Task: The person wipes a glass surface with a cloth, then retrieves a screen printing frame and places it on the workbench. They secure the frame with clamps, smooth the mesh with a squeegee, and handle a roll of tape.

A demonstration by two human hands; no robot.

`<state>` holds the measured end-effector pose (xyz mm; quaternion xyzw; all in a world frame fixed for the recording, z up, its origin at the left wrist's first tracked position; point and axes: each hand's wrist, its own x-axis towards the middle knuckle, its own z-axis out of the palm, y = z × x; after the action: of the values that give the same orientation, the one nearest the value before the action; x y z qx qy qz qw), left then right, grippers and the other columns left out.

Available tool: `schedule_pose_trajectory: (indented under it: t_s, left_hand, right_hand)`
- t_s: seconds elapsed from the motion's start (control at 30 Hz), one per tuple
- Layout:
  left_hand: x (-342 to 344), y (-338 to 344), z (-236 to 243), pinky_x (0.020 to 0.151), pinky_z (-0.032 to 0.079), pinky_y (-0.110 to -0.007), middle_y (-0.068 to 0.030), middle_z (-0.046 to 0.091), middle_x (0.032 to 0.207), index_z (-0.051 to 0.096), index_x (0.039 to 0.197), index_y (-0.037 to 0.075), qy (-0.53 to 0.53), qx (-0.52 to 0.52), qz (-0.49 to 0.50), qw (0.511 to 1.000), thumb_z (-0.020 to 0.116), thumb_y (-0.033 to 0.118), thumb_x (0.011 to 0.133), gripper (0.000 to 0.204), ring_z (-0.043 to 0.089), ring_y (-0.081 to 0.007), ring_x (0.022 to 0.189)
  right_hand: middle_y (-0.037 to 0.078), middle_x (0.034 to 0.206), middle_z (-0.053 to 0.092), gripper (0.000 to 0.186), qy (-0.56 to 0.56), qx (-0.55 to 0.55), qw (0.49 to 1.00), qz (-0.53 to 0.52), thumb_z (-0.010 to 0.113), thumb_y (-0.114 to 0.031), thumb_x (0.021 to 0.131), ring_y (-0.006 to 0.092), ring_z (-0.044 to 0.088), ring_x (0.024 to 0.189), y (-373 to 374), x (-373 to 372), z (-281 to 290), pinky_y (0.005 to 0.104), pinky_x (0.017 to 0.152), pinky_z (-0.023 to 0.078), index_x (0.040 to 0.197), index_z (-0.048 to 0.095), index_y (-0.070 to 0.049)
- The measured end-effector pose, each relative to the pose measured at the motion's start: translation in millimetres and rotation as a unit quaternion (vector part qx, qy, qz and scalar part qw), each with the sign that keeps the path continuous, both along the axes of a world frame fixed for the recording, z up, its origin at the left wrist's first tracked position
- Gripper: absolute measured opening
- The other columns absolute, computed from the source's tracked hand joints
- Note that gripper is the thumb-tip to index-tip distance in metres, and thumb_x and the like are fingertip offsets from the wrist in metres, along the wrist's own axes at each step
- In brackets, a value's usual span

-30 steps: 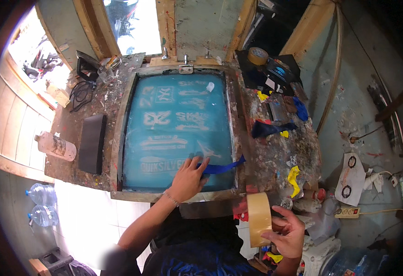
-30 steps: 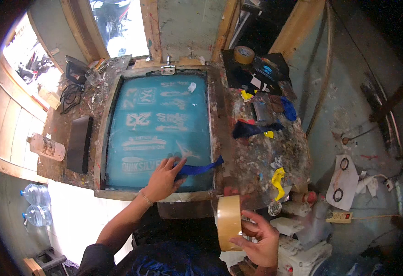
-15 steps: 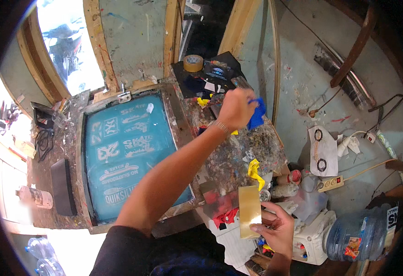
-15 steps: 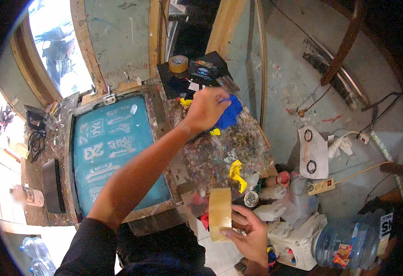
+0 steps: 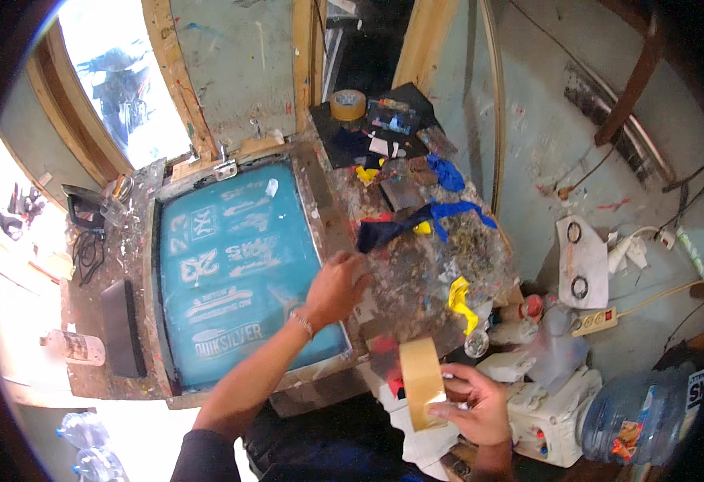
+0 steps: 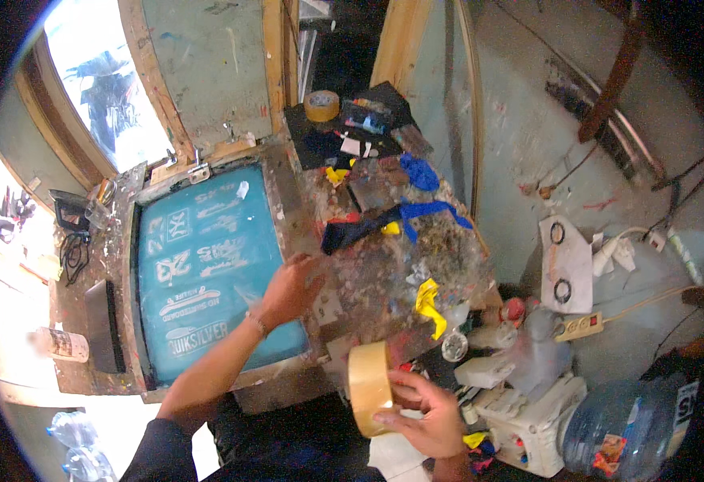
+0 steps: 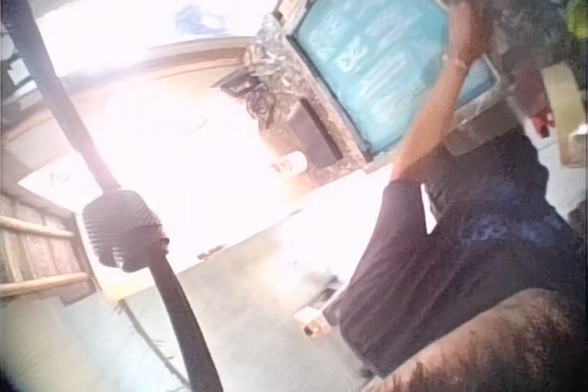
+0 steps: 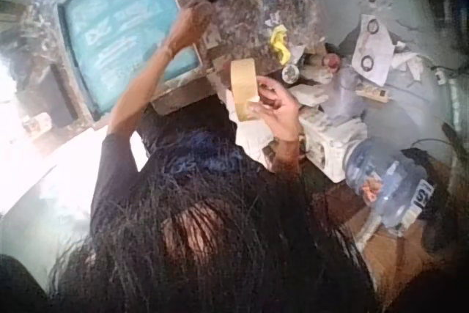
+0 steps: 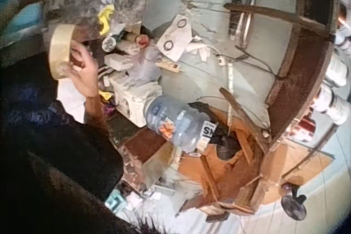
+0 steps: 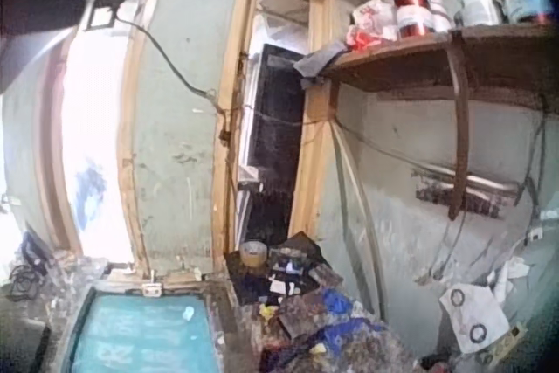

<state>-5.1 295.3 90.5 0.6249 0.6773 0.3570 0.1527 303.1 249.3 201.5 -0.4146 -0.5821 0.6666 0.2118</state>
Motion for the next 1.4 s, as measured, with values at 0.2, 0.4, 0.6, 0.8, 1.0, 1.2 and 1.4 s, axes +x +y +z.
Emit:
schedule_pose_trajectory:
  t_s: [0.2, 0.4, 0.6, 0.8, 1.0, 1.2, 1.4]
  left_hand:
    - [-13.1, 107.5, -50.4, 0.084, 0.054, -0.05, -0.0207, 0.059, 0.117, 0.068, 0.106, 0.003, 0.173, -0.018, 0.085, 0.981, 0.066, 0.023, 0.087, 0.028, 0.065, -0.0452, 0.098]
    - [-0.8, 190.8, -4.5, 0.084, 0.053, -0.053, -0.0246, 0.068, 0.1, 0.068, 0.106, 0.002, 0.01, -0.057, -0.029, 0.998, 0.067, 0.031, 0.087, 0.034, 0.064, -0.0488, 0.096]
    - [19.4, 150.7, 66.8, 0.092, 0.051, -0.048, -0.0252, 0.067, 0.113, 0.062, 0.124, -0.003, -0.035, 0.135, -0.106, 0.985, 0.063, 0.032, 0.093, 0.047, 0.064, -0.0433, 0.105]
    - [38.4, -18.2, 95.0, 0.101, 0.047, -0.046, -0.0202, 0.062, 0.126, 0.061, 0.129, 0.003, -0.188, -0.03, -0.243, 0.951, 0.069, 0.015, 0.091, 0.041, 0.06, -0.0394, 0.115]
    - [34.5, -59.8, 101.3, 0.1, 0.048, -0.045, -0.0189, 0.059, 0.126, 0.061, 0.129, 0.004, -0.128, 0.022, -0.173, 0.976, 0.074, 0.012, 0.086, 0.046, 0.057, -0.0399, 0.117]
    - [36.0, -91.2, 96.4, 0.095, 0.05, -0.044, -0.0173, 0.06, 0.121, 0.065, 0.125, 0.005, -0.099, 0.061, -0.122, 0.986, 0.074, 0.008, 0.083, 0.042, 0.059, -0.0369, 0.111]
    - [39.2, -99.0, 101.8, 0.089, 0.051, -0.043, -0.0144, 0.061, 0.113, 0.069, 0.119, 0.007, -0.08, 0.055, -0.075, 0.992, 0.073, 0.005, 0.082, 0.037, 0.061, -0.0328, 0.101]
  right_hand:
    - [0.022, 0.119, 0.068, 0.063, -0.005, 0.038, 0.999, -0.014, 0.078, 0.012, 0.075, 0.024, 0.067, 0.109, -4.3, 5.1, 5.5, 0.0365, 0.093, 0.056, 0.131, 0.049, 0.007]
    - [0.017, 0.127, 0.064, 0.057, 0.009, 0.004, 0.999, -0.044, 0.071, 0.006, 0.085, 0.0245, 0.065, 0.112, 0.0, 28.9, -13.1, 0.0369, 0.092, 0.056, 0.137, 0.048, 0.003]
    - [0.019, 0.12, 0.068, 0.065, 0.019, 0.014, 0.997, -0.07, 0.081, 0.003, 0.078, 0.0254, 0.067, 0.11, 14.8, 21.2, -7.1, 0.0363, 0.094, 0.055, 0.134, 0.048, 0.004]
    - [0.02, 0.12, 0.067, 0.055, 0.028, 0.045, 0.997, -0.051, 0.082, 0.0, 0.079, 0.0259, 0.067, 0.109, 44.6, -22.9, -13.6, 0.0361, 0.09, 0.057, 0.123, 0.049, 0.001]
    - [0.018, 0.1, 0.073, 0.052, 0.001, 0.137, 0.99, 0.022, 0.083, -0.009, 0.081, 0.0223, 0.072, 0.096, 53.8, -60.8, -18.5, 0.0347, 0.084, 0.059, 0.12, 0.049, -0.001]
    - [0.018, 0.103, 0.072, 0.051, -0.034, 0.178, 0.982, 0.056, 0.082, -0.013, 0.082, 0.024, 0.072, 0.098, 46.9, -78.4, -22.9, 0.0349, 0.084, 0.058, 0.12, 0.05, -0.003]
    - [0.018, 0.106, 0.071, 0.055, -0.044, 0.186, 0.979, 0.068, 0.084, -0.005, 0.078, 0.0251, 0.071, 0.1, 33.3, -85.8, -16.1, 0.0355, 0.085, 0.06, 0.121, 0.049, -0.003]
